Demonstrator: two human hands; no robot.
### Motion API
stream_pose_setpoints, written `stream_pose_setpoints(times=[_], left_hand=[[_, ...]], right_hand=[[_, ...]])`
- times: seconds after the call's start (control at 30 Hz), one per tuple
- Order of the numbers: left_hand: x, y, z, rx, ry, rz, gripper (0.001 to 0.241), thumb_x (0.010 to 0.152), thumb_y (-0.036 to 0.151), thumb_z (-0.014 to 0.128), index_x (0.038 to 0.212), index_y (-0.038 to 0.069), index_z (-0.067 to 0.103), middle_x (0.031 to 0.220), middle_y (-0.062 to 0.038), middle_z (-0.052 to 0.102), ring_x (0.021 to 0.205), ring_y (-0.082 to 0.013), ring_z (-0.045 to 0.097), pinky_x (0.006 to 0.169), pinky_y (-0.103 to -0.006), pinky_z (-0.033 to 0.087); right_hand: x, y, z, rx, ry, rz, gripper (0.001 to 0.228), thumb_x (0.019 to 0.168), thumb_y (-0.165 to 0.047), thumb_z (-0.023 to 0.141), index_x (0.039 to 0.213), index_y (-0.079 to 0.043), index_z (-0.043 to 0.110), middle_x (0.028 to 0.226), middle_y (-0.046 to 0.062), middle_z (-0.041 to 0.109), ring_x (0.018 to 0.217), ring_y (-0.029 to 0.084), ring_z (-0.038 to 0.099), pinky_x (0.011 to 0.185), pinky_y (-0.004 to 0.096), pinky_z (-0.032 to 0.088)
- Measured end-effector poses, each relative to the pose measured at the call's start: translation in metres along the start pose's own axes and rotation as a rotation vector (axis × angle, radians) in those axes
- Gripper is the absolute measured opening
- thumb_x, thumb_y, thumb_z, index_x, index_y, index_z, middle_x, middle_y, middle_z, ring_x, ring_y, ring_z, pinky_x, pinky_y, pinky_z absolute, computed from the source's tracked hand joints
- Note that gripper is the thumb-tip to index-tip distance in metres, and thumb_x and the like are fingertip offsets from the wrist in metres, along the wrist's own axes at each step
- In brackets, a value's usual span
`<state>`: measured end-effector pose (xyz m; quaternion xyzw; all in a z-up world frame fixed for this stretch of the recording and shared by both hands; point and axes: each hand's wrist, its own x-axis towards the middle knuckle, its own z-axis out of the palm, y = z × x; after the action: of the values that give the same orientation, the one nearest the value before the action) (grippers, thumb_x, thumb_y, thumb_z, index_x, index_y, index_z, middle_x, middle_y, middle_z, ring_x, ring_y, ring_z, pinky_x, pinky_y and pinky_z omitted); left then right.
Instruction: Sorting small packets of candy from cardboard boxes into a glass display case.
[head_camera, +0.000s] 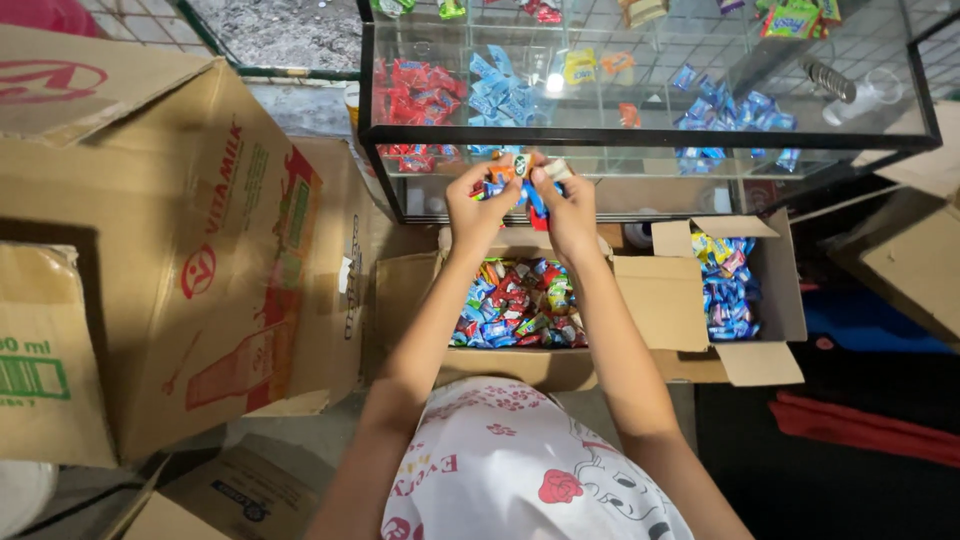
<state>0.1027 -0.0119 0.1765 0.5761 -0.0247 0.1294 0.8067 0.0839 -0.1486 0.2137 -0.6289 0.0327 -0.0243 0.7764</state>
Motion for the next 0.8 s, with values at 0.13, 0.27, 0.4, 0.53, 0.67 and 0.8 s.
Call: stream_pose_setpoints(times=[0.13,0.27,0.4,0.53,0.67,0.8], left_hand=[[-0.007,-0.004,-0.001,0.045,-0.154,0.032,0.032,0.084,-0.004,0.078,0.115,-0.005,0.073,0.112,-0.006,0.076,0.099,-0.0067,0.066,0.091,-0.0242,0.054],[-0.014,-0.003,0.010,0.054,-0.226,0.070,0.035,0.085,-0.005,0.076,0.120,-0.004,0.072,0.119,-0.009,0.075,0.108,-0.0096,0.067,0.098,-0.0265,0.053],[-0.034,-0.007,0.041,0.014,-0.132,0.041,0.038,0.087,-0.005,0.076,0.124,-0.003,0.072,0.118,-0.010,0.075,0.106,-0.0098,0.067,0.098,-0.0273,0.053],[-0.038,-0.007,0.078,-0.040,0.027,-0.018,0.041,0.087,-0.001,0.077,0.127,0.000,0.068,0.107,-0.004,0.073,0.093,-0.0067,0.062,0.085,-0.0243,0.053],[-0.038,-0.038,0.122,-0.070,0.014,-0.083,0.022,0.087,0.003,0.080,0.105,-0.002,0.070,0.090,0.000,0.067,0.079,-0.0051,0.057,0.067,-0.0226,0.046],[-0.042,-0.033,0.160,-0.207,-0.051,-0.225,0.015,0.089,0.007,0.080,0.098,-0.001,0.071,0.085,0.001,0.067,0.072,-0.0047,0.057,0.060,-0.0230,0.044]], right_hand=[[-0.016,0.000,-0.003,-0.091,0.065,-0.077,0.022,0.099,-0.019,0.071,0.114,-0.004,0.074,0.084,-0.003,0.068,0.066,0.003,0.056,0.056,0.021,0.044],[-0.029,-0.004,-0.005,0.017,0.158,-0.061,0.015,0.099,-0.017,0.070,0.105,-0.003,0.070,0.078,-0.001,0.067,0.059,0.007,0.056,0.051,0.024,0.044],[-0.029,-0.001,-0.019,0.227,0.173,-0.077,0.012,0.099,-0.012,0.070,0.108,-0.004,0.068,0.084,-0.001,0.068,0.065,0.006,0.058,0.054,0.024,0.044],[-0.026,-0.009,-0.045,0.194,0.252,-0.075,0.012,0.099,-0.016,0.070,0.101,-0.004,0.068,0.076,0.000,0.066,0.055,0.008,0.056,0.046,0.025,0.042],[-0.012,-0.003,-0.105,0.147,0.326,-0.051,0.015,0.100,-0.019,0.072,0.096,-0.004,0.069,0.072,0.000,0.064,0.052,0.008,0.054,0.044,0.025,0.041],[-0.008,-0.020,-0.143,0.171,0.316,-0.021,0.013,0.099,-0.018,0.072,0.098,-0.005,0.069,0.075,-0.001,0.065,0.053,0.007,0.055,0.045,0.025,0.043]])
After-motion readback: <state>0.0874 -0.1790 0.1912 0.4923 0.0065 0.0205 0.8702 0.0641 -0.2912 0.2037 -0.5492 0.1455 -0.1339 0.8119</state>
